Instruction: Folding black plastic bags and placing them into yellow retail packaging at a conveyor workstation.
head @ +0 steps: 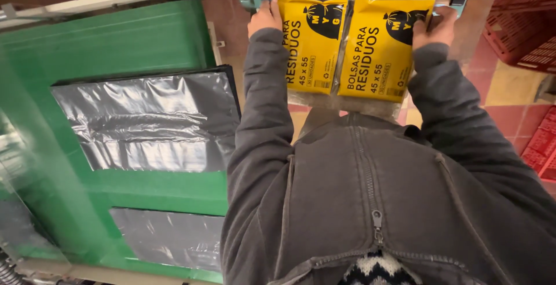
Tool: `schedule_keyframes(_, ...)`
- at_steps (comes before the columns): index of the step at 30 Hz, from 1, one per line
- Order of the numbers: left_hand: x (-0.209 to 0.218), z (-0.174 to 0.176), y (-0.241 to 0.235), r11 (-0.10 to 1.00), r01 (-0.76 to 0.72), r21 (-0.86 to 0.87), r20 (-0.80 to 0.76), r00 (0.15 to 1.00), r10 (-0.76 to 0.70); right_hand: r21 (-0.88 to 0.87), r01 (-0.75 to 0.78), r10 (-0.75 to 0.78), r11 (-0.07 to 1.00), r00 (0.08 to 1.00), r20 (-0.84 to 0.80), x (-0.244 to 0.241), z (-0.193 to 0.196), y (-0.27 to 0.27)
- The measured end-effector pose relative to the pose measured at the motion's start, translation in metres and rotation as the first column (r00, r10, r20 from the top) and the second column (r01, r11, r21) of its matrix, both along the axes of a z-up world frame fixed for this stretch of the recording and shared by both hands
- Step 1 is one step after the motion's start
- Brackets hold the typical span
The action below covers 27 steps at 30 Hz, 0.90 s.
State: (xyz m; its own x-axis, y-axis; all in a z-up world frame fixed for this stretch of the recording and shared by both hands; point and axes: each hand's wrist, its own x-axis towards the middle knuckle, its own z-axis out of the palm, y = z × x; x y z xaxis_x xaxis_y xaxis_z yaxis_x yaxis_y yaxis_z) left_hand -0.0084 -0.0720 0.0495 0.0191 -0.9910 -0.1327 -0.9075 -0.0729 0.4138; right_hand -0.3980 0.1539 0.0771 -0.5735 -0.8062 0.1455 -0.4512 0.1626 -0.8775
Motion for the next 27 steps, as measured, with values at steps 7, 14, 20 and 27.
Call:
schedule_keyframes(7, -0.050, 0.047, 0.075, 0.886, 0.392, -0.245, 0.137, 0.919, -0.369, 0.000, -0.467, 0.307, 0.884, 0.580, -0.755, 0.050, 0.241, -0.051)
schedule_keyframes(14, -0.099, 0.080, 0.103, 0.875, 0.410, -0.257, 0.169, 0.910, -0.377, 0.368, -0.507, 0.572, 0.779, 0.337, -0.748, 0.023, 0.190, -0.127)
schedule_keyframes(20, -0.101, 0.055, 0.107, 0.881, 0.413, -0.231, 0.182, 0.908, -0.378, 0.461, -0.483, 0.650, 0.745, 0.367, -0.666, 0.007, 0.144, -0.130)
schedule_keyframes(27, -0.114, 0.040, 0.121, 0.842, 0.450, -0.297, 0.169, 0.893, -0.417, 0.430, -0.496, 0.647, 0.754, 0.451, -0.615, -0.006, 0.111, -0.126)
